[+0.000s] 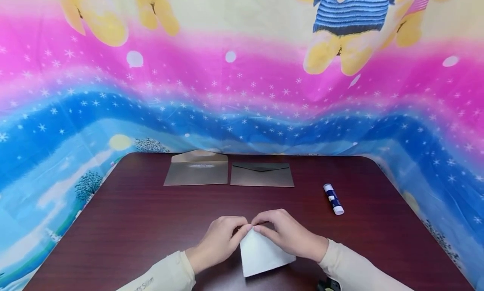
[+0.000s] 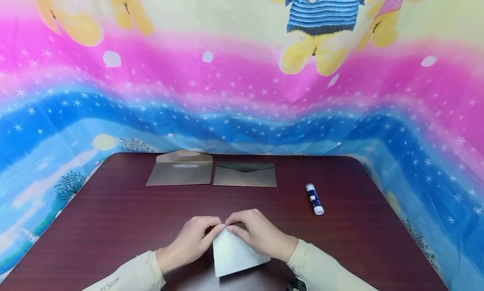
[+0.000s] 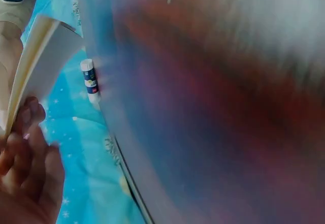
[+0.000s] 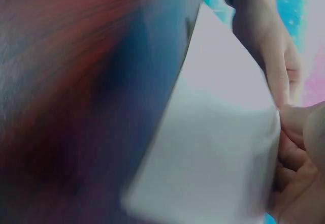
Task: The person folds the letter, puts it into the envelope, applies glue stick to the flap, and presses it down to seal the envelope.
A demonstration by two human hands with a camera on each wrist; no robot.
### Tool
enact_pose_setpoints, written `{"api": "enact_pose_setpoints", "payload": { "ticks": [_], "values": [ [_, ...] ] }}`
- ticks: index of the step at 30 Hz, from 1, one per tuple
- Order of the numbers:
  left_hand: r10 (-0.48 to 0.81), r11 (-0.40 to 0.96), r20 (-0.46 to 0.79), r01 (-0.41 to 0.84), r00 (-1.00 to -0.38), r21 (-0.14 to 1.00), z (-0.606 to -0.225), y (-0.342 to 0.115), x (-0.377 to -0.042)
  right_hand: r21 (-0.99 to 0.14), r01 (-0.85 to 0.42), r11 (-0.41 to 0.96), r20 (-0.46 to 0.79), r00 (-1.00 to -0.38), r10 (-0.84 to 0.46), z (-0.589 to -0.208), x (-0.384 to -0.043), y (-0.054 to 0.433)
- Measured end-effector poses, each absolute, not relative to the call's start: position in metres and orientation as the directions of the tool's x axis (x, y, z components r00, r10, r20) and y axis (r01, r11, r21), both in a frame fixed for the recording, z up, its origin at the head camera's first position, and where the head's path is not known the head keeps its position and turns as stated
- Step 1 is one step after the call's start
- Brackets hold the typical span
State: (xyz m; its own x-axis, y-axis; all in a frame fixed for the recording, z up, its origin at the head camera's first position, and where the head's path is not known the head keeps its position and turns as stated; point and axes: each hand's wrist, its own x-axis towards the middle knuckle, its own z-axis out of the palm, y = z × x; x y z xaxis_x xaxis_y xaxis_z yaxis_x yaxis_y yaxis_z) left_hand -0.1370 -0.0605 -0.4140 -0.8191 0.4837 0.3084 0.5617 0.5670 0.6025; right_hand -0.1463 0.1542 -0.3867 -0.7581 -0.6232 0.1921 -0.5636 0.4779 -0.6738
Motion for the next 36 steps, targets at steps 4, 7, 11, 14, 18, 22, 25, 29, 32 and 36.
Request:
{"api": "enact_pose_setpoints", "payload": {
  "ticks": [4, 7, 11, 14, 18, 22, 25, 29, 32, 36],
  "values": [
    [0.378, 0.523, 0.365, 0.522, -0.851, 0.674, -0.416, -0.061, -0.134, -0.722, -0.508, 0.470, 0.236, -0.819, -0.523, -0.387, -0.148, 0.152],
    [0.351, 0.483, 0.368, 0.503, -0.861, 0.717, -0.415, -0.060, -0.133, -0.753, -0.481, 0.449, 0.298, -0.858, -0.419, -0.386, -0.152, 0.152],
    [0.374, 0.446, 0.322, 0.473, -0.870, 0.760, -0.416, -0.060, -0.130, -0.801, -0.434, 0.412, 0.325, -0.894, -0.309, -0.382, -0.156, 0.157],
    [0.412, 0.419, 0.269, 0.443, -0.871, 0.792, -0.417, -0.060, -0.128, -0.821, -0.404, 0.402, 0.316, -0.910, -0.270, -0.382, -0.157, 0.160],
    [0.448, 0.383, 0.239, 0.426, -0.862, 0.820, -0.418, -0.059, -0.126, -0.825, -0.402, 0.398, 0.316, -0.911, -0.264, -0.382, -0.158, 0.163],
    [0.474, 0.345, 0.215, 0.405, -0.854, 0.847, -0.418, -0.059, -0.125, -0.820, -0.412, 0.398, 0.345, -0.910, -0.231, -0.383, -0.159, 0.164],
    [0.504, 0.352, 0.193, 0.405, -0.842, 0.844, -0.419, -0.061, -0.125, -0.817, -0.409, 0.405, 0.351, -0.912, -0.213, -0.383, -0.160, 0.165],
    [0.539, 0.369, 0.151, 0.393, -0.829, 0.842, -0.420, -0.064, -0.126, -0.803, -0.405, 0.437, 0.319, -0.912, -0.258, -0.385, -0.160, 0.165],
    [0.562, 0.332, 0.100, 0.335, -0.821, 0.882, -0.420, -0.066, -0.127, -0.792, -0.408, 0.455, 0.275, -0.903, -0.331, -0.386, -0.159, 0.165],
    [0.586, 0.214, 0.064, 0.230, -0.808, 0.950, -0.415, -0.064, -0.130, -0.784, -0.430, 0.448, 0.215, -0.865, -0.454, -0.385, -0.155, 0.163]
  ]
}}
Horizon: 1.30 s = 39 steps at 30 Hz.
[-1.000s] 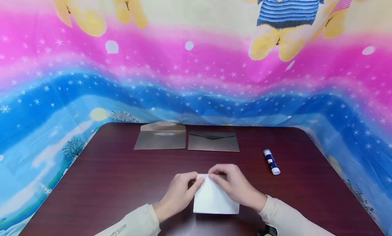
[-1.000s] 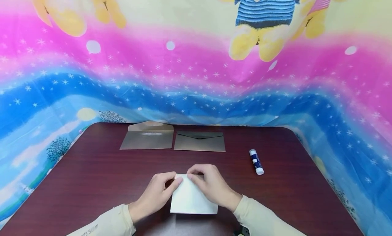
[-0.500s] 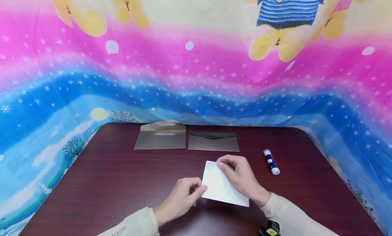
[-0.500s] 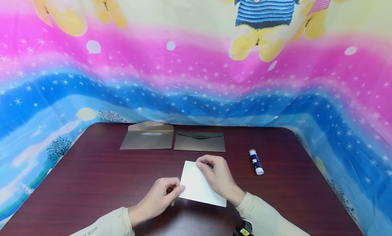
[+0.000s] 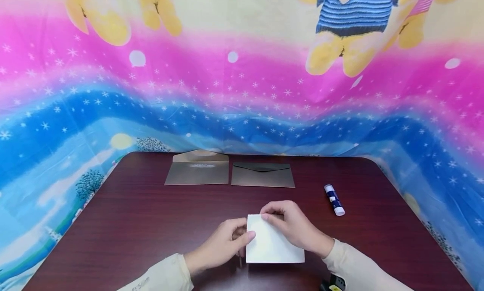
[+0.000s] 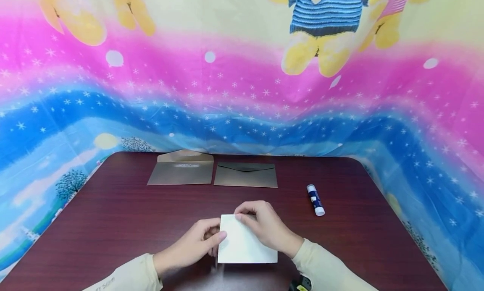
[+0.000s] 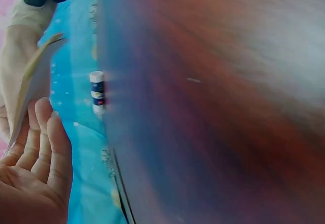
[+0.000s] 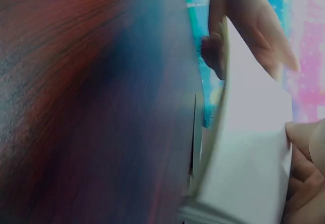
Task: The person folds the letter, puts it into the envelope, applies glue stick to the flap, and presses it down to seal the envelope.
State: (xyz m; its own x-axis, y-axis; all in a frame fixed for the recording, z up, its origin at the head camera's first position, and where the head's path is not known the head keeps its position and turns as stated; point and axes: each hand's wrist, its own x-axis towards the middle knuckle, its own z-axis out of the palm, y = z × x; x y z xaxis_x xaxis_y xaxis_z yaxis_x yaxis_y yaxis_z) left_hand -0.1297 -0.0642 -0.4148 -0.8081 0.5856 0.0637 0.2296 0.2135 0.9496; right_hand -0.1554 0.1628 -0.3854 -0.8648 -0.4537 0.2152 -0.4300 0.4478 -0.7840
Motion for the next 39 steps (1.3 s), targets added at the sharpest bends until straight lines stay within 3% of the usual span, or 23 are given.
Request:
{"api": "enact_pose_setpoints", "payload": {
  "ticks": [5, 11, 17, 22, 25, 33, 36, 39],
  "values": [
    [0.574, 0.157, 0.086, 0.213, -0.814, 0.964, -0.409, -0.064, -0.135, -0.760, -0.442, 0.476, 0.182, -0.848, -0.498, -0.381, -0.153, 0.160],
    [0.489, 0.103, 0.089, 0.159, -0.868, 0.982, -0.412, -0.077, -0.140, -0.806, -0.346, 0.480, 0.172, -0.913, -0.369, -0.384, -0.165, 0.180],
    [0.322, 0.055, 0.110, 0.135, -0.940, 0.989, -0.412, -0.084, -0.148, -0.960, -0.106, 0.260, 0.016, -0.946, -0.324, -0.394, -0.168, 0.191],
    [0.262, -0.011, 0.078, 0.078, -0.962, 0.997, -0.409, -0.077, -0.146, -0.996, 0.091, 0.006, -0.083, -0.883, -0.461, -0.404, -0.161, 0.184],
    [0.277, -0.017, 0.049, 0.046, -0.960, 0.999, -0.410, -0.071, -0.143, -0.986, 0.154, -0.067, -0.097, -0.849, -0.519, -0.409, -0.156, 0.176],
    [0.386, 0.048, 0.073, 0.099, -0.920, 0.994, -0.413, -0.073, -0.149, -0.995, 0.100, -0.026, -0.078, -0.891, -0.447, -0.410, -0.150, 0.170],
    [0.320, 0.101, 0.037, 0.073, -0.947, 0.992, -0.409, -0.085, -0.160, -0.995, 0.094, -0.019, -0.077, -0.903, -0.423, -0.409, -0.151, 0.174],
    [0.176, 0.131, -0.038, -0.015, -0.984, 0.991, -0.404, -0.102, -0.176, -0.996, 0.094, -0.013, -0.080, -0.908, -0.411, -0.408, -0.153, 0.178]
  ]
}}
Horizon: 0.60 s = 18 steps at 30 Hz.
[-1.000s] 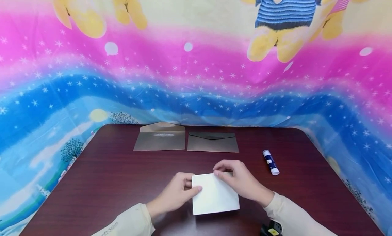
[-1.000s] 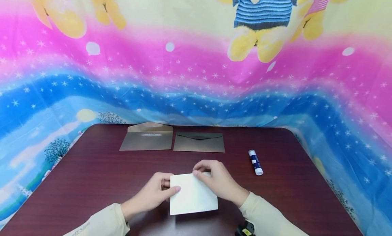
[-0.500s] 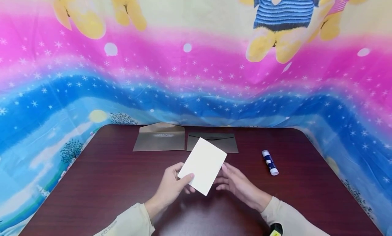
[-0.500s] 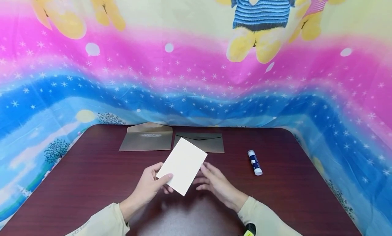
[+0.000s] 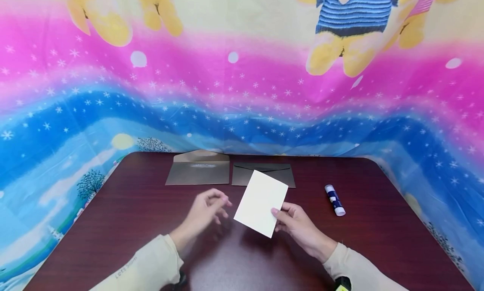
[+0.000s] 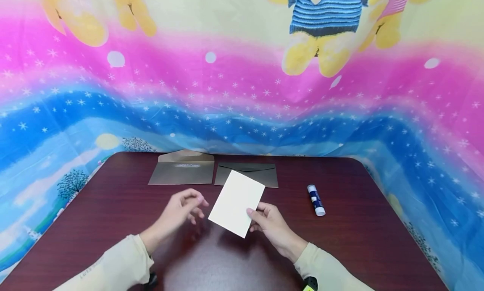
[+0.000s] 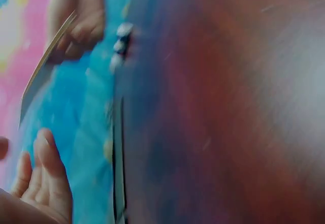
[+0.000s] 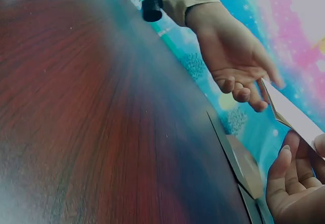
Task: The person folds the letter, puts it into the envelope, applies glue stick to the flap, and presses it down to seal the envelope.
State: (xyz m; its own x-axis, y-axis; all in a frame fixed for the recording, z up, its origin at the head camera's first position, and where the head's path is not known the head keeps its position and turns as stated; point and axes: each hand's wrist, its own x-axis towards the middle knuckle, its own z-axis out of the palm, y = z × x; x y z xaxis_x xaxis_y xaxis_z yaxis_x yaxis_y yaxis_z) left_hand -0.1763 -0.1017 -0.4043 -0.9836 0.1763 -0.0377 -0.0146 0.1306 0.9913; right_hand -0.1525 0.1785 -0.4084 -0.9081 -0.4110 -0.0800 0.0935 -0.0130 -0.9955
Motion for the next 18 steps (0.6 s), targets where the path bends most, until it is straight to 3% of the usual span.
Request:
{"api": "enact_pose_setpoints", "payload": {
  "ticks": [4, 8, 13, 18],
  "values": [
    [-0.004, 0.186, -0.066, -0.066, -0.998, 0.980, -0.403, -0.128, -0.205, -0.994, 0.105, -0.003, -0.095, -0.909, -0.406, -0.410, -0.154, 0.182],
    [-0.102, 0.418, 0.002, -0.041, -0.995, 0.908, -0.404, -0.152, -0.231, -0.994, 0.107, 0.001, -0.098, -0.908, -0.407, -0.412, -0.154, 0.184],
    [-0.148, 0.775, 0.007, -0.112, -0.989, 0.622, -0.401, -0.173, -0.253, -0.994, 0.113, 0.004, -0.105, -0.908, -0.406, -0.412, -0.154, 0.183],
    [-0.152, 0.893, -0.075, -0.169, -0.986, 0.417, -0.403, -0.191, -0.270, -0.993, 0.119, 0.015, -0.115, -0.906, -0.407, -0.413, -0.154, 0.182]
  ]
}}
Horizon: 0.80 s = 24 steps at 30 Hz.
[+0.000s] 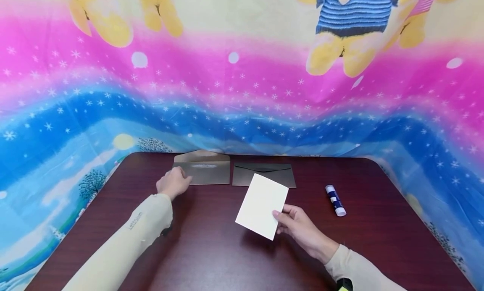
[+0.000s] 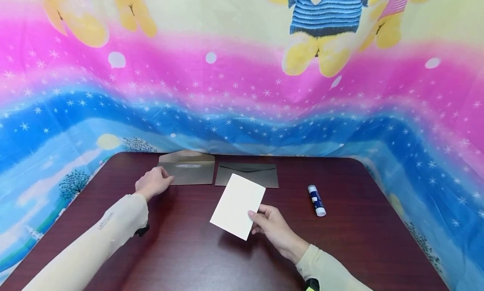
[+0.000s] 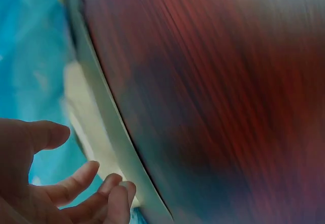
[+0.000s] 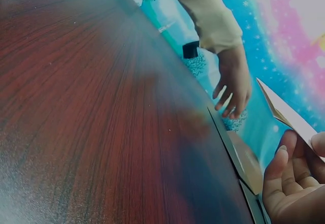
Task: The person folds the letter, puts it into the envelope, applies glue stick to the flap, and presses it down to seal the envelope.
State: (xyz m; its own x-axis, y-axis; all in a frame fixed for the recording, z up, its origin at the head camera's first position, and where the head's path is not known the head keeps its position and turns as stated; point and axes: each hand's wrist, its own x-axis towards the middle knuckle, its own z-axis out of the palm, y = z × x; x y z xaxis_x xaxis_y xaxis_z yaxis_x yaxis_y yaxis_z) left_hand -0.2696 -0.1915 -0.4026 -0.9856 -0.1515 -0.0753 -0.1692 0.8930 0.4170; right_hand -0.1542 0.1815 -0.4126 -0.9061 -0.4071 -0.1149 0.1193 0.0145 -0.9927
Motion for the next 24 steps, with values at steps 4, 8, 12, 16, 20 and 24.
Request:
{"api": "enact_pose_setpoints", "payload": {
  "ticks": [4, 8, 12, 16, 20, 24],
  "values": [
    [-0.178, 0.939, -0.064, -0.189, -0.982, 0.286, -0.407, -0.203, -0.279, -0.993, 0.115, 0.016, -0.111, -0.906, -0.409, -0.413, -0.154, 0.183],
    [-0.187, 0.960, -0.057, -0.195, -0.981, 0.200, -0.412, -0.210, -0.285, -0.994, 0.103, 0.021, -0.103, -0.910, -0.402, -0.413, -0.152, 0.185],
    [-0.203, 0.963, -0.098, -0.217, -0.974, 0.162, -0.414, -0.208, -0.291, -0.996, 0.087, 0.032, -0.092, -0.916, -0.391, -0.414, -0.150, 0.187],
    [-0.226, 0.960, -0.145, -0.246, -0.963, 0.138, -0.412, -0.207, -0.291, -0.996, 0.070, 0.049, -0.084, -0.919, -0.385, -0.415, -0.148, 0.187],
    [-0.239, 0.956, -0.177, -0.263, -0.955, 0.129, -0.414, -0.213, -0.292, -0.997, 0.059, 0.058, -0.076, -0.921, -0.382, -0.415, -0.147, 0.187],
    [-0.226, 0.951, -0.233, -0.266, -0.946, 0.160, -0.416, -0.221, -0.293, -0.997, 0.061, 0.056, -0.077, -0.924, -0.374, -0.413, -0.147, 0.187]
  ]
}}
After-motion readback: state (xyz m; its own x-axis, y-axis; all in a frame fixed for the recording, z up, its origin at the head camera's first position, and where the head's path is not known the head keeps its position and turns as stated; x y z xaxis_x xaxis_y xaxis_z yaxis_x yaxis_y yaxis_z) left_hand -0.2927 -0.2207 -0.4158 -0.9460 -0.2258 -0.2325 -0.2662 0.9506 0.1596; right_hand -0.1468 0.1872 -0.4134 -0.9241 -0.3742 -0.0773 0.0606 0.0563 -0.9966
